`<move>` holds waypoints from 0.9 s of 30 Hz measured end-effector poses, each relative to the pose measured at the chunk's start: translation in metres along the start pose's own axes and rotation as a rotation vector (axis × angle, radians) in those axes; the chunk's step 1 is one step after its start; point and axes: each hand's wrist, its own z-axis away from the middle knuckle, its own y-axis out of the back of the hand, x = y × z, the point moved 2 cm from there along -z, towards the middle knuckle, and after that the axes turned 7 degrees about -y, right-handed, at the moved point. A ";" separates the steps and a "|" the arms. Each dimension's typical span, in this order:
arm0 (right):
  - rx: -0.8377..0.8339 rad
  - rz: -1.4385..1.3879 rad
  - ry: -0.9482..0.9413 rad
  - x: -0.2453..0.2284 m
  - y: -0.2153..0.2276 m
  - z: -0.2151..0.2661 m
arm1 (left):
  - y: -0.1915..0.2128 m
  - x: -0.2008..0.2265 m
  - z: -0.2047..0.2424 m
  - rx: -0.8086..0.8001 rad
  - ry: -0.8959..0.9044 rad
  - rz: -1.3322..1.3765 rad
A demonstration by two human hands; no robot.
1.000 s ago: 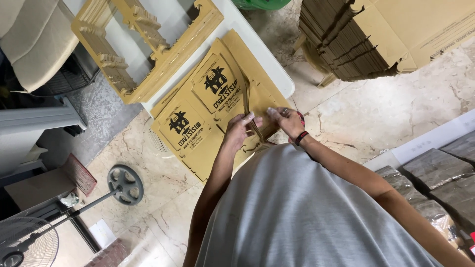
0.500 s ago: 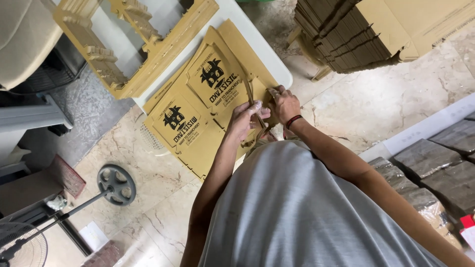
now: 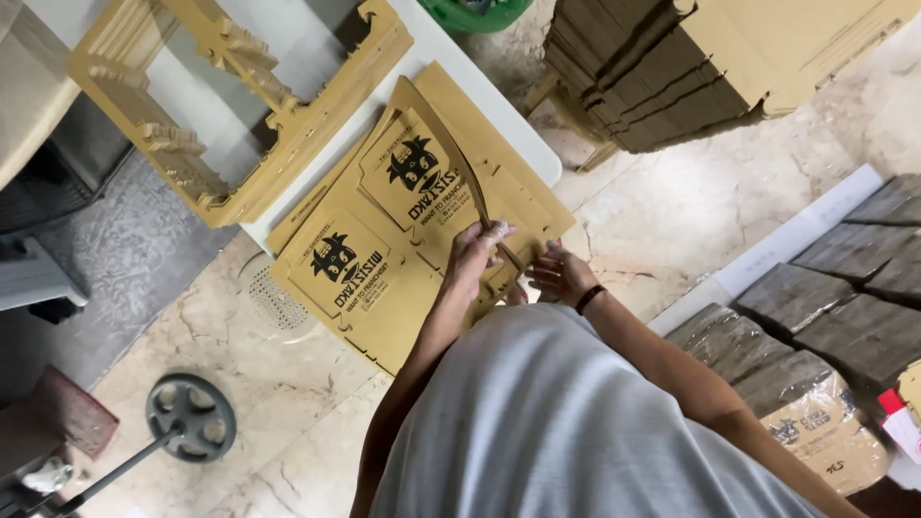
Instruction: The person cuts flat cardboard boxes into smaller pieces using a knife. They repeatedly position the knife along the box edges, slice through the cardboard, and separate the cut sections.
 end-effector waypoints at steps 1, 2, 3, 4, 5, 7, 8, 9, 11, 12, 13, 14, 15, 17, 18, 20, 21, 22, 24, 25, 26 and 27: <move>0.003 0.008 0.008 -0.004 -0.002 -0.006 | -0.005 0.014 0.003 -0.001 -0.006 0.009; 0.008 0.035 0.006 0.000 -0.001 -0.010 | -0.008 0.024 0.013 0.010 -0.006 0.019; 0.013 0.062 0.005 0.004 0.000 -0.013 | -0.011 0.034 0.023 0.021 -0.007 0.029; 0.013 0.072 0.018 0.004 -0.004 -0.006 | -0.009 0.038 0.027 0.020 -0.019 0.039; 0.023 0.057 0.025 0.005 -0.007 0.001 | -0.008 0.042 0.031 0.009 -0.016 0.039; 0.038 0.050 0.036 0.005 -0.010 -0.002 | -0.001 0.041 0.033 -0.002 -0.013 0.047; 0.038 0.033 0.058 0.009 -0.005 -0.011 | 0.004 0.033 0.033 -0.025 -0.014 0.071; 0.037 0.016 0.080 0.012 -0.001 -0.021 | 0.009 0.025 0.032 -0.048 -0.016 0.095; 0.031 -0.010 0.094 0.018 -0.001 -0.019 | 0.017 0.023 0.037 -0.060 -0.005 0.094; 0.002 -0.031 0.131 0.013 -0.005 -0.021 | 0.020 0.026 0.034 -0.070 -0.026 0.089; 0.008 -0.031 0.132 0.016 -0.003 -0.025 | 0.025 0.020 0.034 -0.073 -0.023 0.093; 0.010 0.020 0.160 0.016 -0.004 -0.030 | 0.029 0.016 0.033 -0.083 -0.021 0.107; 0.011 0.070 0.189 0.016 -0.004 -0.035 | 0.033 0.012 0.032 -0.092 -0.020 0.121; -0.008 0.129 0.223 0.014 -0.015 -0.027 | 0.032 0.013 0.035 -0.099 -0.019 0.140; -0.032 0.195 0.258 0.010 -0.023 -0.024 | 0.032 0.014 0.036 -0.100 -0.022 0.161; -0.022 0.340 0.398 0.008 0.015 -0.100 | 0.028 0.019 0.039 -0.136 -0.026 0.167; -0.009 0.480 0.537 0.005 0.031 -0.137 | 0.026 0.022 0.041 -0.176 -0.024 0.169; -0.015 0.484 0.549 0.000 0.009 -0.085 | 0.022 0.018 0.042 -0.175 -0.038 0.170; 0.137 0.793 0.743 -0.014 -0.057 0.024 | 0.013 0.015 0.043 -0.137 -0.099 0.125; 0.132 0.801 0.763 -0.019 -0.052 0.009 | 0.015 0.011 0.033 -0.136 -0.120 0.131; 0.160 0.642 0.720 -0.017 -0.039 -0.005 | 0.016 0.002 0.030 -0.163 -0.122 0.133; 0.186 0.483 0.674 -0.014 -0.026 -0.019 | 0.018 -0.008 0.025 -0.190 -0.124 0.136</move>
